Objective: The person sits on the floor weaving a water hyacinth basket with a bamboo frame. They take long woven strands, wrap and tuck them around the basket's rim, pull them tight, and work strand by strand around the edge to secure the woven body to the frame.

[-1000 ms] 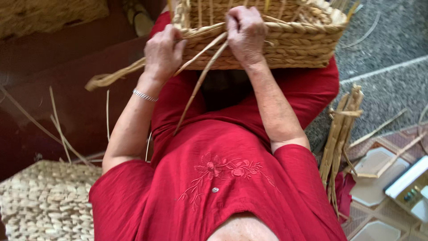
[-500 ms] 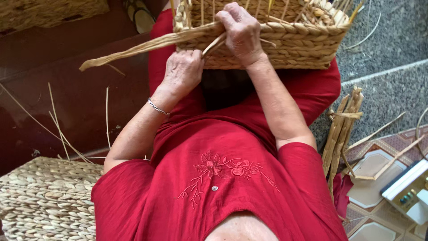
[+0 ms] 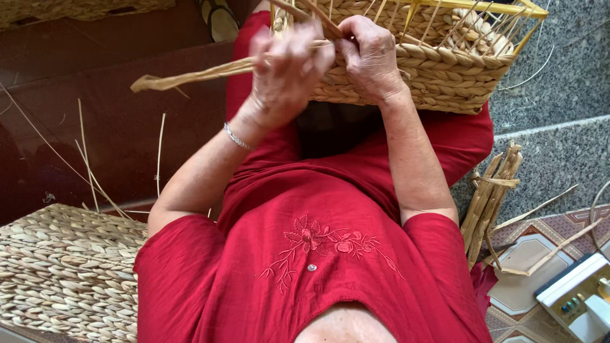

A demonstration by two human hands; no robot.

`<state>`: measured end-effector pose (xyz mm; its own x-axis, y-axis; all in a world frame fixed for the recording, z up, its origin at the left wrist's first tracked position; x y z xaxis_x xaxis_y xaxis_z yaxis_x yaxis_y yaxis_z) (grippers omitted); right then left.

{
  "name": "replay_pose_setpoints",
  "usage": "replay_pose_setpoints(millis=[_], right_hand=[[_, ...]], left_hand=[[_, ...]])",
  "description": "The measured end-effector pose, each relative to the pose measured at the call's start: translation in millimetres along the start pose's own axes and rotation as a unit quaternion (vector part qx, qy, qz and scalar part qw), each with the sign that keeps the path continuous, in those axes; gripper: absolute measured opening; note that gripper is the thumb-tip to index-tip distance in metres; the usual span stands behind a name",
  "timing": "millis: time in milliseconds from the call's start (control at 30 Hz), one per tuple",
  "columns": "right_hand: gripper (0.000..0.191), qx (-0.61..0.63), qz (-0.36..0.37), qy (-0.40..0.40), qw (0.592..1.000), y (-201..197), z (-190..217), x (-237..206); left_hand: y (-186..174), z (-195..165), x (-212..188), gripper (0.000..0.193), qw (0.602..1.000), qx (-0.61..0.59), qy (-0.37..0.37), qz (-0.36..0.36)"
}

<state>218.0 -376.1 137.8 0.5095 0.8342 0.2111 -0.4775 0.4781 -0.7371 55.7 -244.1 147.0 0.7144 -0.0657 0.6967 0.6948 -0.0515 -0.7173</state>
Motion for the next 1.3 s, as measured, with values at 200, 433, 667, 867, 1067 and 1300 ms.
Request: replay_pose_setpoints(millis=[200,433,667,867,1067,1300], right_hand=[[0.01,0.048,0.044,0.021,0.998,-7,-7,0],[0.016,0.123,0.023,0.022,0.992,-2,-10,1],[0.014,-0.004,-0.076,-0.038,0.996,19,-9,7],[0.019,0.002,-0.011,-0.066,0.998,8,-4,8],[0.005,-0.011,-0.041,-0.063,0.997,14,-5,6],[0.006,-0.043,-0.1,0.004,0.994,41,-24,3]], left_hand=[[55,12,16,0.011,0.921,-0.263,-0.25,0.139],[65,25,32,0.007,0.87,-0.385,-0.307,0.026],[32,-10,-4,0.012,0.817,-0.465,-0.341,-0.002],[27,12,-14,0.037,0.925,-0.306,-0.21,0.084],[24,52,-29,0.028,0.985,-0.096,-0.12,0.082],[32,38,-54,0.013,0.944,-0.192,-0.2,0.177]])
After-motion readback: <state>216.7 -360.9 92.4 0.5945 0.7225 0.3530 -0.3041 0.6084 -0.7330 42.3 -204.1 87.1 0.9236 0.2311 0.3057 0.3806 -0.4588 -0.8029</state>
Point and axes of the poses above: each hand's wrist, its own x-axis towards the middle knuckle, its own y-axis out of the palm, z = x × y, the point moved 1 cm from there along x, towards the middle knuckle, and after that the axes turned 10 degrees about -x, right-handed, at the moved point
